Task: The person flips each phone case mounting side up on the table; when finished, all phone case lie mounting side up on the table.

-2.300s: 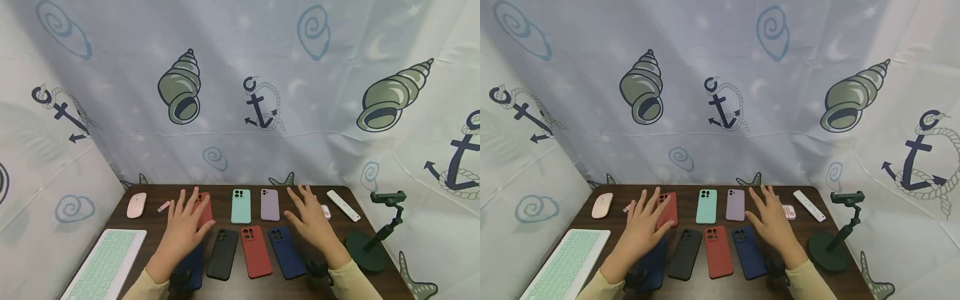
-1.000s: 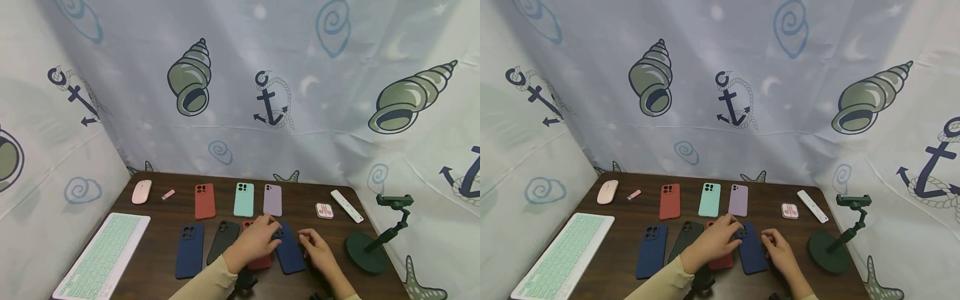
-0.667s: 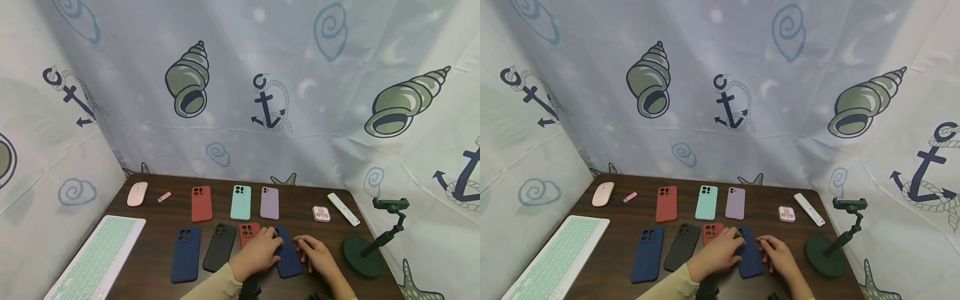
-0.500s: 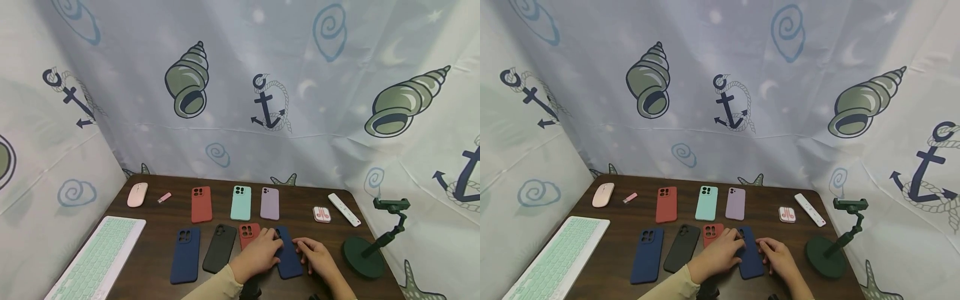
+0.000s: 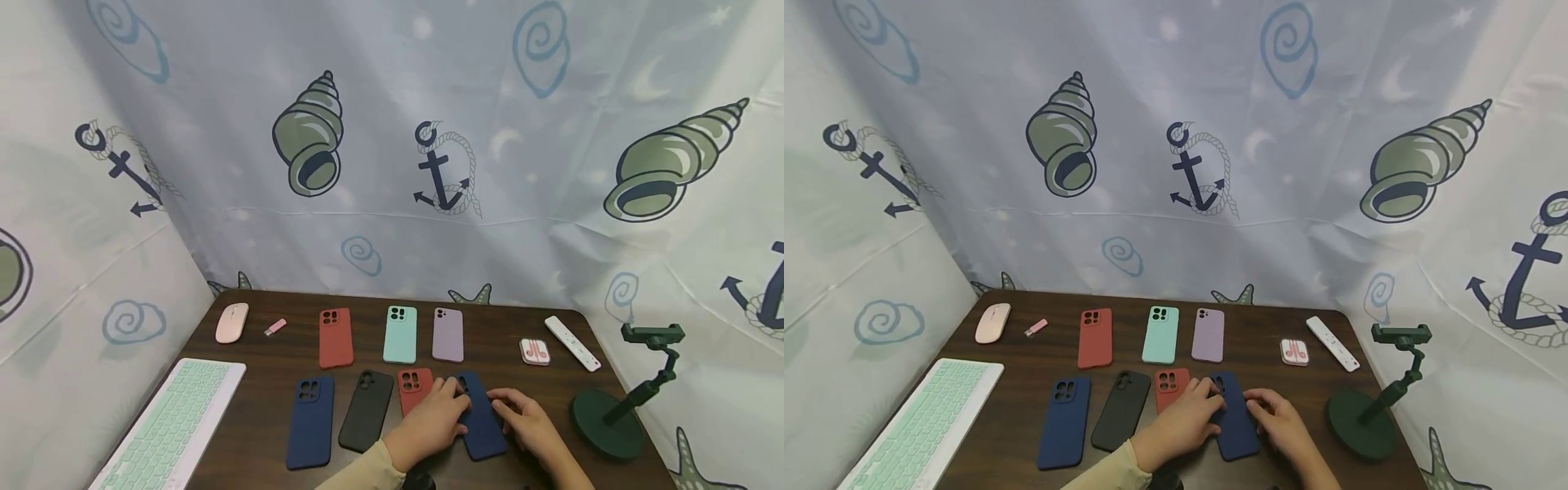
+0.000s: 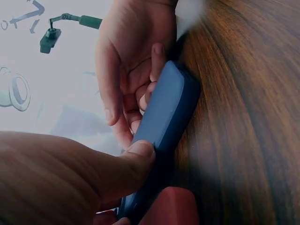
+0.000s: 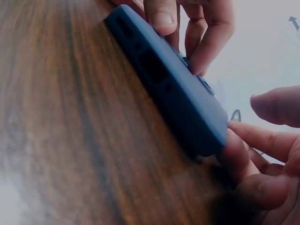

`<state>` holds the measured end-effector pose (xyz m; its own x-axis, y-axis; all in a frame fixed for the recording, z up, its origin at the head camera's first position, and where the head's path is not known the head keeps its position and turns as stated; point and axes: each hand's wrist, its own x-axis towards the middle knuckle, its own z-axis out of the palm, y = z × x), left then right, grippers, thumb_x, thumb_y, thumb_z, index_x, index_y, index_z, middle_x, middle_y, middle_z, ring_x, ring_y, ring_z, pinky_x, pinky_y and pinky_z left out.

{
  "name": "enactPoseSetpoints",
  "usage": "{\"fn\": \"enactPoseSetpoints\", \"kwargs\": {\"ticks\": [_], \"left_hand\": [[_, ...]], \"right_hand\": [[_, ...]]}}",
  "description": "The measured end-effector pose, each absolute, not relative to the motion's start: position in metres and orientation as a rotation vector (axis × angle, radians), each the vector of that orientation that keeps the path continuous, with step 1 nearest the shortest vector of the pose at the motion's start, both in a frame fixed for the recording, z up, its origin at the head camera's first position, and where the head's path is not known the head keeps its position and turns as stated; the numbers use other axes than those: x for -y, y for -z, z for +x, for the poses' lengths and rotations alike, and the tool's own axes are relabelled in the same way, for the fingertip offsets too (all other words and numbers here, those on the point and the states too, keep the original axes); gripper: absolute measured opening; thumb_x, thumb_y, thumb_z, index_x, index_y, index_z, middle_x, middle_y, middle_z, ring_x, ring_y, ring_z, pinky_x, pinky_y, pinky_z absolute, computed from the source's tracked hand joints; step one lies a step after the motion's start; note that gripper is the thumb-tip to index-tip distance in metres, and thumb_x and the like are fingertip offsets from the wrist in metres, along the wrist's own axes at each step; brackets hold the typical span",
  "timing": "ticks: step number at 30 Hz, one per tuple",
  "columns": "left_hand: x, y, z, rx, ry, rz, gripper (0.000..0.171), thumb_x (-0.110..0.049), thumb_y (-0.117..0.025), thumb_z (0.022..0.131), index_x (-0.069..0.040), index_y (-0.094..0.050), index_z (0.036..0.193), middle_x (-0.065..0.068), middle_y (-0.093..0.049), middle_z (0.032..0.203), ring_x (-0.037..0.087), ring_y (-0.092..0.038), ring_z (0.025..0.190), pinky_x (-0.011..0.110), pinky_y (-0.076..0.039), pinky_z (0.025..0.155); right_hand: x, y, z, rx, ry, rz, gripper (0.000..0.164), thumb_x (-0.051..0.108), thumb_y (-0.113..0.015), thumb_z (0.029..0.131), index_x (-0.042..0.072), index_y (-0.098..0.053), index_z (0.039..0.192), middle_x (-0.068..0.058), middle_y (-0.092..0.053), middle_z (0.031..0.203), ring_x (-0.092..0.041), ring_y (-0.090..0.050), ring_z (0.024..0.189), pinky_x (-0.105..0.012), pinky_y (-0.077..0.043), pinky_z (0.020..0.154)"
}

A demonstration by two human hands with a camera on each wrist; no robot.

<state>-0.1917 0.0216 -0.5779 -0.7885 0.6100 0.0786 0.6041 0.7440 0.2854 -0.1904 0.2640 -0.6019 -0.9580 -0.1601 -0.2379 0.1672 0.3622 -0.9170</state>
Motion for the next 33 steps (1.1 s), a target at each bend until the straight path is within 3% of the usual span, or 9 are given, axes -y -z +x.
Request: {"fn": "enactPoseSetpoints", "kwargs": {"ticks": [7,12,17,19,25,28,33], "left_hand": [[-0.021,0.576,-0.192,-2.916,-0.489,1.022,0.029,-0.042,-0.072,0.093,-0.032,-0.065,0.119,-0.004,-0.051,0.127,0.011,-0.044,0.108,0.023,-0.049,0.085],[-0.019,0.574,-0.192,-2.898,-0.517,1.038,0.032,-0.041,-0.074,0.092,-0.032,-0.064,0.12,-0.002,-0.05,0.128,0.011,-0.043,0.108,0.023,-0.048,0.085],[-0.018,0.578,-0.194,-2.91,-0.549,1.065,0.04,-0.042,-0.074,0.092,-0.033,-0.059,0.128,-0.002,-0.049,0.128,0.012,-0.043,0.109,0.023,-0.048,0.086],[-0.017,0.579,-0.194,-2.92,-0.558,1.081,0.048,-0.041,-0.074,0.092,-0.034,-0.055,0.136,-0.001,-0.049,0.129,0.012,-0.043,0.11,0.024,-0.048,0.088],[-0.01,0.578,-0.194,-2.89,-0.645,1.05,0.085,-0.045,-0.074,0.091,-0.048,-0.022,0.158,-0.002,-0.047,0.122,0.009,-0.041,0.102,0.022,-0.045,0.081],[-0.009,0.576,-0.193,-2.836,-0.719,0.995,0.085,-0.058,-0.066,0.091,-0.052,-0.012,0.157,-0.004,-0.045,0.116,0.008,-0.04,0.096,0.021,-0.042,0.074],[-0.011,0.571,-0.193,-2.729,-0.879,0.884,0.085,-0.073,-0.056,0.089,-0.05,-0.012,0.158,-0.004,-0.042,0.116,0.006,-0.045,0.091,0.021,-0.042,0.071]], "right_hand": [[-0.265,0.6,-0.192,-2.305,1.644,0.02,0.046,0.046,-0.065,0.097,0.017,-0.064,0.133,-0.013,-0.065,0.097,-0.015,-0.053,0.06,-0.03,-0.04,0.041],[-0.265,0.6,-0.191,-2.284,1.682,0.006,0.044,0.044,-0.064,0.098,0.018,-0.063,0.133,-0.014,-0.065,0.109,-0.013,-0.047,0.053,-0.03,-0.041,0.041],[-0.266,0.601,-0.192,-2.284,1.733,-0.103,0.039,0.032,-0.063,0.101,0.015,-0.059,0.135,-0.013,-0.062,0.11,-0.013,-0.057,0.072,-0.029,-0.05,0.06],[-0.266,0.601,-0.193,-2.271,1.762,-0.15,0.037,0.026,-0.062,0.102,0.012,-0.057,0.136,-0.012,-0.061,0.106,-0.014,-0.059,0.079,-0.03,-0.052,0.067],[-0.261,0.602,-0.192,-2.226,1.821,-0.176,0.036,0.023,-0.061,0.102,0.012,-0.058,0.136,-0.008,-0.062,0.102,-0.012,-0.057,0.074,-0.029,-0.052,0.062],[-0.257,0.6,-0.188,-2.223,1.845,-0.178,0.037,0.023,-0.062,0.102,0.013,-0.058,0.137,-0.008,-0.062,0.104,-0.01,-0.056,0.074,-0.029,-0.052,0.062],[-0.255,0.596,-0.183,-2.212,1.885,-0.233,0.042,0.021,-0.062,0.102,0.011,-0.055,0.141,-0.013,-0.063,0.109,-0.011,-0.058,0.077,-0.03,-0.053,0.065]]}}
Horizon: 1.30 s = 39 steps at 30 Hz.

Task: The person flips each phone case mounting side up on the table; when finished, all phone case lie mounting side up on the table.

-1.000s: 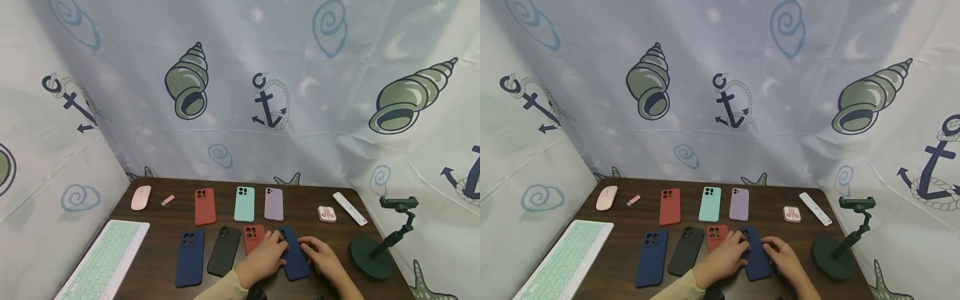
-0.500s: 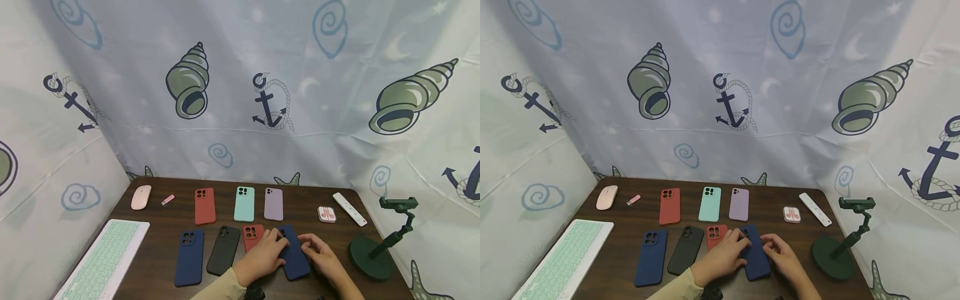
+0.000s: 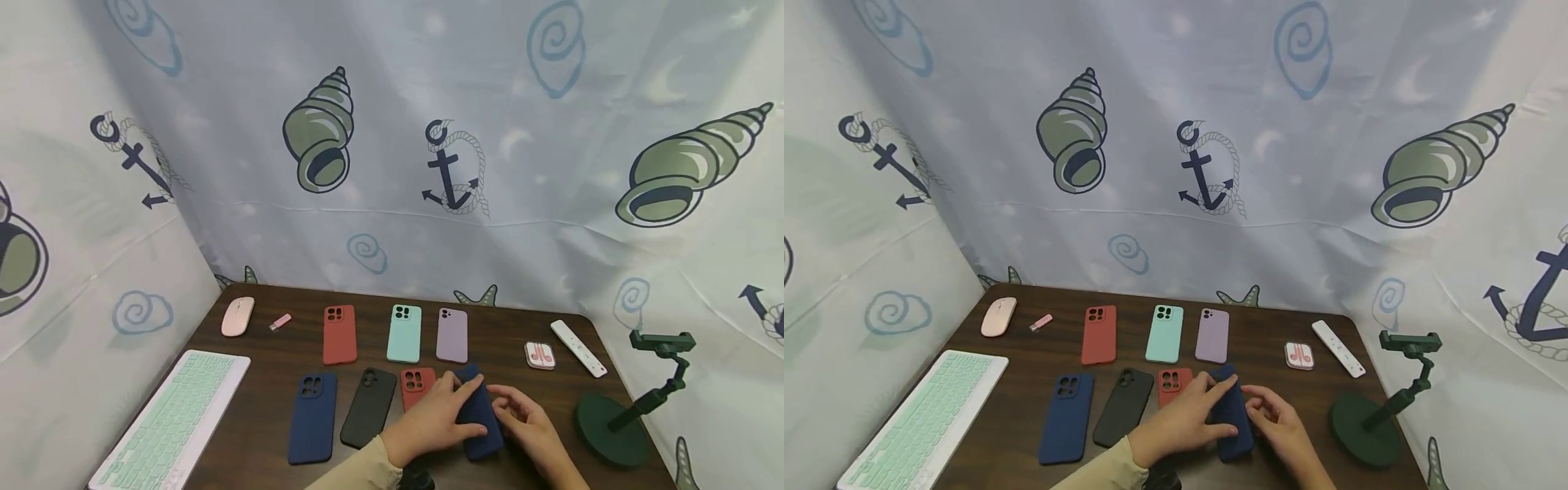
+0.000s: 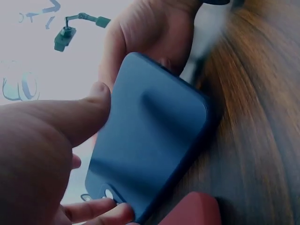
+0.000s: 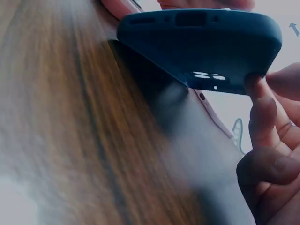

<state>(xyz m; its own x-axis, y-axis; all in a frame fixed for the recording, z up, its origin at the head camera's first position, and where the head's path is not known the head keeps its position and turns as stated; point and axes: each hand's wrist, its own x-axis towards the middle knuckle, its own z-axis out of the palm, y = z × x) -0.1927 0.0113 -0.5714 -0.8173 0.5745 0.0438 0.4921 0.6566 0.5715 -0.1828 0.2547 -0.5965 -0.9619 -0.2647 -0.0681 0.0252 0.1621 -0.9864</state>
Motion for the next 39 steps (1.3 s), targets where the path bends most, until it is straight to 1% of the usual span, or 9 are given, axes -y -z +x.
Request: {"fn": "enactPoseSetpoints", "kwargs": {"ticks": [5,11,15,19,23,26,32,35,39], "left_hand": [[-0.019,0.568,-0.191,-2.621,-1.027,0.77,0.089,-0.07,-0.063,0.088,-0.044,-0.018,0.16,0.003,-0.04,0.124,0.005,-0.054,0.087,0.021,-0.047,0.069],[-0.023,0.568,-0.185,-2.574,-1.111,0.637,0.091,-0.073,-0.064,0.085,-0.051,-0.013,0.157,0.01,-0.035,0.139,0.01,-0.06,0.091,0.025,-0.05,0.072],[-0.021,0.566,-0.183,-2.53,-1.158,0.605,0.09,-0.073,-0.064,0.085,-0.054,-0.012,0.156,0.01,-0.034,0.141,0.013,-0.06,0.094,0.027,-0.052,0.074],[-0.022,0.565,-0.183,-2.487,-1.212,0.601,0.087,-0.07,-0.064,0.087,-0.053,-0.013,0.156,0.008,-0.034,0.137,0.011,-0.059,0.094,0.027,-0.052,0.074],[-0.023,0.563,-0.183,-2.413,-1.31,0.567,0.085,-0.061,-0.069,0.089,-0.051,-0.017,0.156,0.007,-0.034,0.13,0.008,-0.058,0.085,0.024,-0.051,0.069],[-0.025,0.56,-0.182,-2.339,-1.396,0.537,0.085,-0.051,-0.073,0.089,-0.048,-0.02,0.156,0.007,-0.035,0.129,0.007,-0.058,0.078,0.023,-0.051,0.065],[-0.026,0.554,-0.177,-2.264,-1.488,0.487,0.088,-0.038,-0.077,0.089,-0.035,-0.024,0.16,0.011,-0.037,0.132,0.003,-0.061,0.083,0.022,-0.053,0.067],[-0.026,0.553,-0.178,-2.229,-1.538,0.468,0.089,-0.031,-0.078,0.089,-0.027,-0.025,0.16,0.013,-0.043,0.13,0.007,-0.065,0.09,0.024,-0.055,0.071],[-0.025,0.553,-0.184,-2.198,-1.579,0.483,0.091,-0.025,-0.082,0.087,-0.021,-0.027,0.16,0.009,-0.052,0.12,0.011,-0.065,0.096,0.025,-0.056,0.077]], "right_hand": [[-0.255,0.599,-0.181,-2.226,1.881,-0.349,0.045,0.016,-0.06,0.102,0.01,-0.052,0.146,-0.016,-0.064,0.11,-0.009,-0.06,0.08,-0.029,-0.054,0.068],[-0.251,0.607,-0.184,-2.196,1.85,-0.583,0.046,0.01,-0.052,0.106,0.005,-0.043,0.15,-0.019,-0.059,0.108,-0.007,-0.058,0.082,-0.029,-0.052,0.066],[-0.249,0.609,-0.183,-2.292,1.759,-0.533,0.043,0.017,-0.053,0.106,0.016,-0.048,0.149,-0.012,-0.061,0.107,-0.009,-0.061,0.086,-0.028,-0.052,0.072],[-0.247,0.61,-0.183,-2.455,1.622,-0.447,0.037,0.028,-0.057,0.104,0.027,-0.056,0.142,-0.003,-0.067,0.116,-0.008,-0.064,0.102,-0.024,-0.05,0.087],[-0.247,0.61,-0.182,-2.487,1.57,-0.348,0.034,0.04,-0.06,0.102,0.029,-0.062,0.134,-0.004,-0.068,0.122,-0.01,-0.068,0.08,-0.03,-0.058,0.069],[-0.247,0.61,-0.183,-2.463,1.584,-0.283,0.033,0.041,-0.063,0.099,0.025,-0.065,0.129,-0.009,-0.068,0.114,-0.017,-0.062,0.056,-0.037,-0.055,0.05],[-0.247,0.61,-0.183,-2.527,1.531,-0.267,0.027,0.035,-0.071,0.095,0.024,-0.07,0.12,-0.006,-0.069,0.108,-0.015,-0.062,0.058,-0.034,-0.055,0.053],[-0.248,0.61,-0.183,-2.536,1.503,-0.276,0.029,0.032,-0.072,0.095,0.024,-0.07,0.123,-0.005,-0.069,0.108,-0.015,-0.062,0.058,-0.033,-0.055,0.051],[-0.249,0.611,-0.183,-2.562,1.477,-0.253,0.033,0.027,-0.073,0.094,0.024,-0.068,0.127,-0.005,-0.069,0.106,-0.016,-0.063,0.058,-0.033,-0.052,0.046]]}}
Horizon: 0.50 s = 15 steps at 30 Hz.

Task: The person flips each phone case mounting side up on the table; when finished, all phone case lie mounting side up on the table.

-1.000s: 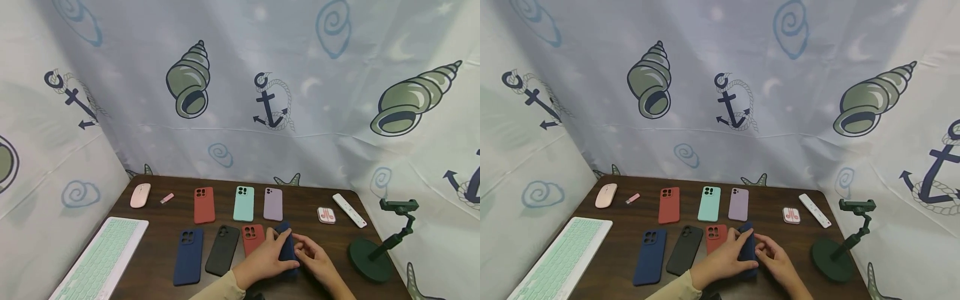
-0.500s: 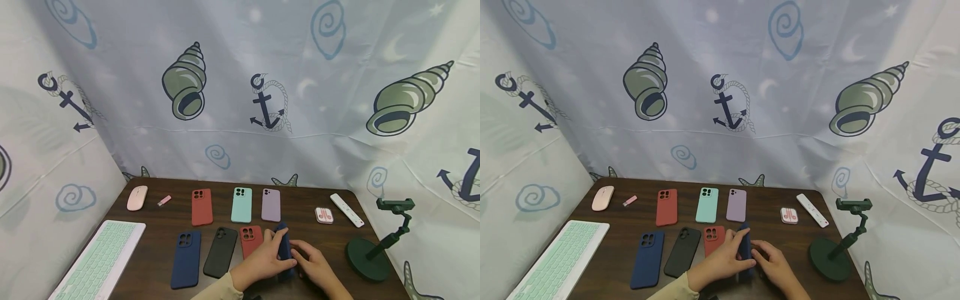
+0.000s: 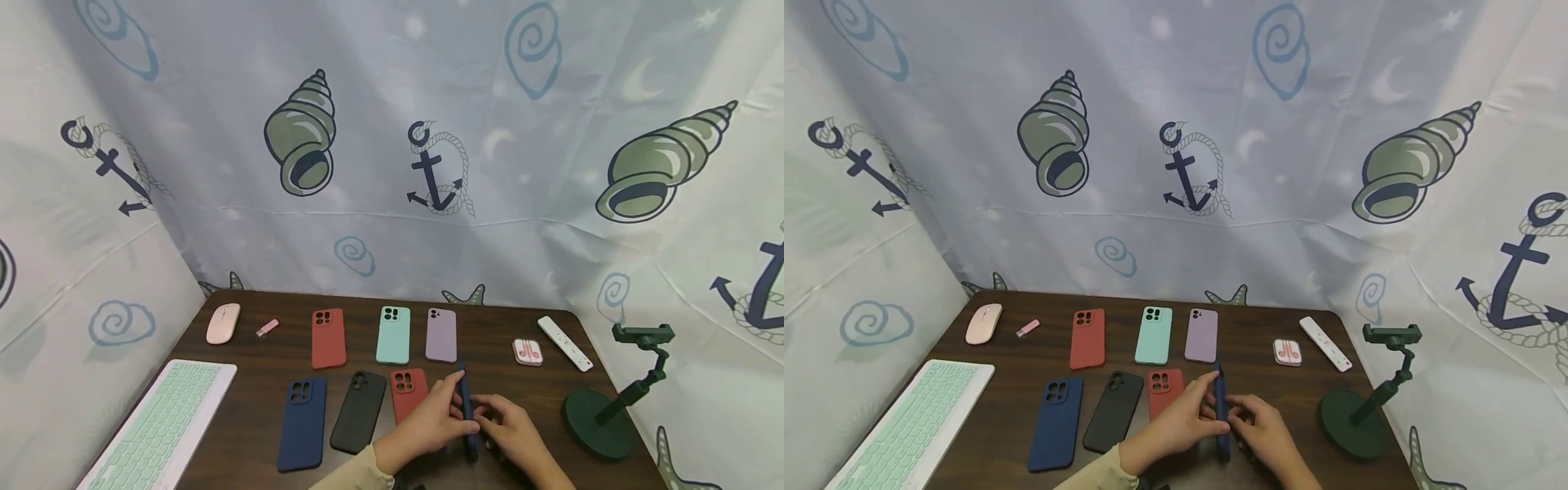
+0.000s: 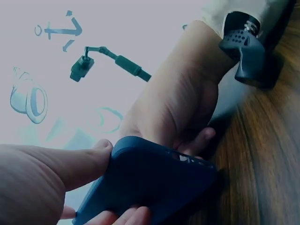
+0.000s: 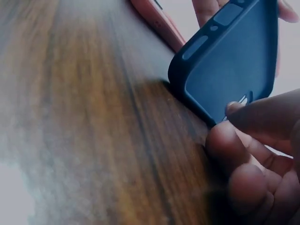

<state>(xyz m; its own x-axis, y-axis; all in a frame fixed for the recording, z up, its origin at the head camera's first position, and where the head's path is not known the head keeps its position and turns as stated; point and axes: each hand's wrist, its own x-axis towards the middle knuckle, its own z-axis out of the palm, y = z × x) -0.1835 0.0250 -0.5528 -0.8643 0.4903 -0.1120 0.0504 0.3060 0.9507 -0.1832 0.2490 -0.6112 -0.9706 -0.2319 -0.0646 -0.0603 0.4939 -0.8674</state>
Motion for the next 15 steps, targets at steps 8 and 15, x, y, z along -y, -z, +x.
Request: {"fn": "enactPoseSetpoints", "kwargs": {"ticks": [8,15], "left_hand": [[-0.02,0.559,-0.192,-2.464,-1.291,0.643,0.089,-0.03,-0.083,0.086,-0.012,-0.035,0.158,0.003,-0.058,0.114,0.007,-0.06,0.098,0.021,-0.053,0.082],[-0.012,0.568,-0.197,-2.874,-0.705,0.815,0.096,-0.052,-0.085,0.077,-0.013,-0.044,0.154,0.0,-0.06,0.128,0.014,-0.053,0.112,0.036,-0.047,0.097]], "right_hand": [[-0.249,0.606,-0.184,-2.891,1.275,-0.216,0.034,0.014,-0.081,0.086,0.024,-0.074,0.118,0.011,-0.064,0.088,-0.005,-0.051,0.059,-0.023,-0.044,0.054],[-0.249,0.603,-0.186,-2.986,1.226,-0.15,0.038,0.011,-0.081,0.086,0.023,-0.074,0.121,0.012,-0.064,0.085,-0.004,-0.046,0.059,-0.022,-0.04,0.054]]}}
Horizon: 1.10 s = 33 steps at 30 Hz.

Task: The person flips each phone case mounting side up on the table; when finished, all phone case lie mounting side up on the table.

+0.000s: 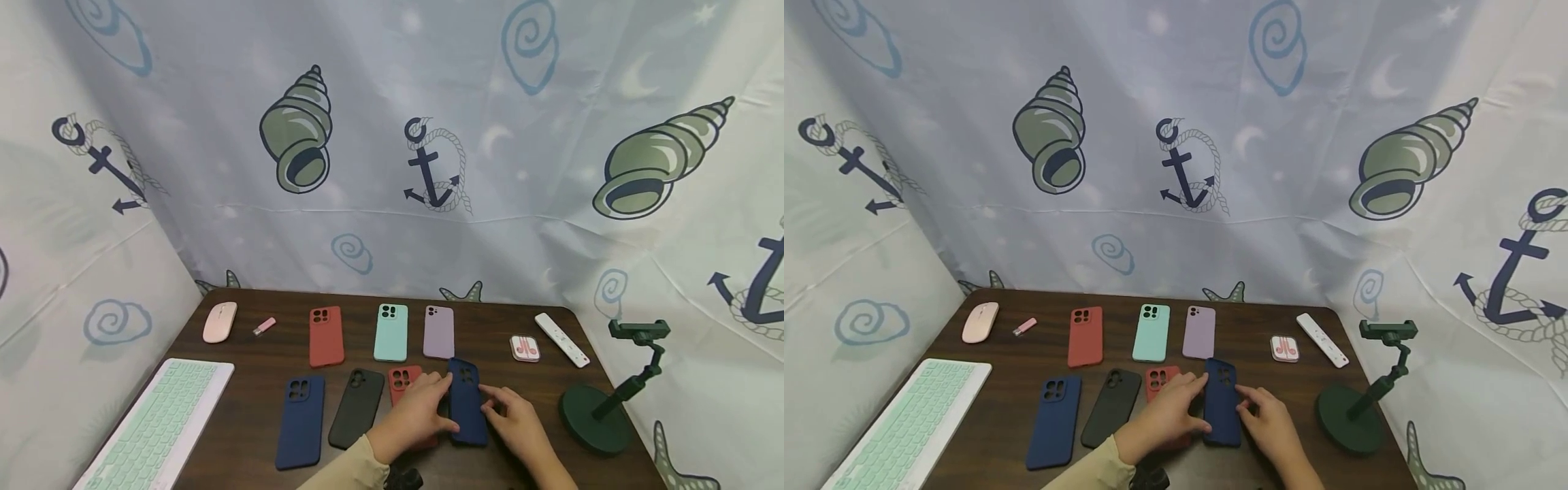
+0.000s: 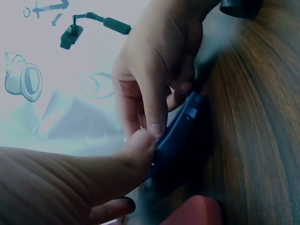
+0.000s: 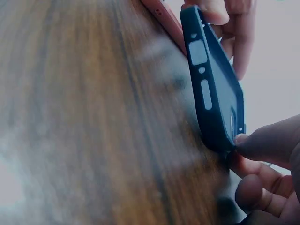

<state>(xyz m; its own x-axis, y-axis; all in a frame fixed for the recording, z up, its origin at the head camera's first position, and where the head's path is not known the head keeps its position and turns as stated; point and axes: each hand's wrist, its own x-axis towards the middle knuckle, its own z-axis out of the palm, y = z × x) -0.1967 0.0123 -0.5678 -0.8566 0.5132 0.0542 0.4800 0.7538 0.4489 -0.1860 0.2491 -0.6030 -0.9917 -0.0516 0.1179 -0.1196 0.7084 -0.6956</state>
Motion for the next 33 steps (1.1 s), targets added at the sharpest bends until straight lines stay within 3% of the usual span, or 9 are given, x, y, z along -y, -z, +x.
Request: {"fn": "enactPoseSetpoints", "kwargs": {"ticks": [5,9,13,20,25,29,33], "left_hand": [[-0.014,0.575,-0.198,-2.92,-0.551,0.816,0.111,-0.065,-0.086,0.066,-0.013,-0.043,0.155,0.001,-0.057,0.131,0.016,-0.045,0.105,0.037,-0.042,0.088],[-0.016,0.579,-0.195,-2.976,-0.441,0.808,0.11,-0.071,-0.081,0.066,-0.015,-0.046,0.154,0.001,-0.054,0.121,0.015,-0.036,0.093,0.031,-0.031,0.076],[-0.017,0.582,-0.195,-2.985,-0.428,0.797,0.108,-0.072,-0.078,0.067,-0.017,-0.045,0.154,0.0,-0.051,0.113,0.015,-0.031,0.088,0.031,-0.026,0.074],[-0.013,0.582,-0.2,-2.924,-0.505,0.871,0.103,-0.068,-0.079,0.072,-0.015,-0.046,0.154,0.0,-0.051,0.112,0.015,-0.031,0.089,0.03,-0.028,0.077],[0.004,0.574,-0.212,-2.83,-0.618,1.01,0.086,-0.059,-0.076,0.083,-0.015,-0.05,0.151,-0.004,-0.052,0.109,0.01,-0.036,0.09,0.027,-0.034,0.079],[0.022,0.564,-0.223,-2.759,-0.751,1.06,0.071,-0.055,-0.073,0.088,-0.02,-0.055,0.147,-0.003,-0.055,0.113,0.006,-0.04,0.091,0.024,-0.039,0.078],[0.041,0.546,-0.226,-2.655,-0.859,1.055,0.071,-0.056,-0.073,0.088,-0.021,-0.055,0.146,0.002,-0.056,0.122,0.007,-0.044,0.1,0.025,-0.043,0.083]], "right_hand": [[-0.251,0.605,-0.188,2.818,-1.173,0.116,0.037,0.013,-0.079,0.087,0.025,-0.074,0.122,0.011,-0.063,0.087,-0.005,-0.048,0.058,-0.023,-0.042,0.053],[-0.254,0.605,-0.192,2.817,-1.298,0.052,0.038,0.014,-0.078,0.089,0.027,-0.073,0.124,0.006,-0.064,0.09,-0.009,-0.051,0.056,-0.025,-0.044,0.052],[-0.256,0.605,-0.193,2.802,-1.45,0.01,0.039,0.013,-0.076,0.09,0.026,-0.072,0.126,0.001,-0.067,0.092,-0.013,-0.054,0.055,-0.028,-0.047,0.051],[-0.259,0.607,-0.193,2.779,-1.472,0.008,0.037,0.014,-0.075,0.091,0.025,-0.071,0.126,0.0,-0.066,0.092,-0.013,-0.055,0.056,-0.028,-0.048,0.052],[-0.253,0.601,-0.19,2.69,-1.324,0.07,0.028,0.015,-0.076,0.091,0.022,-0.075,0.118,0.004,-0.057,0.086,-0.007,-0.05,0.067,-0.023,-0.044,0.06],[-0.236,0.58,-0.186,2.653,-1.243,0.163,0.02,0.014,-0.076,0.092,0.021,-0.076,0.11,0.007,-0.057,0.084,-0.008,-0.051,0.069,-0.022,-0.044,0.062],[-0.211,0.55,-0.18,2.797,-0.953,0.293,0.021,0.024,-0.077,0.092,0.022,-0.074,0.112,0.007,-0.059,0.089,-0.008,-0.055,0.075,-0.023,-0.044,0.064]]}}
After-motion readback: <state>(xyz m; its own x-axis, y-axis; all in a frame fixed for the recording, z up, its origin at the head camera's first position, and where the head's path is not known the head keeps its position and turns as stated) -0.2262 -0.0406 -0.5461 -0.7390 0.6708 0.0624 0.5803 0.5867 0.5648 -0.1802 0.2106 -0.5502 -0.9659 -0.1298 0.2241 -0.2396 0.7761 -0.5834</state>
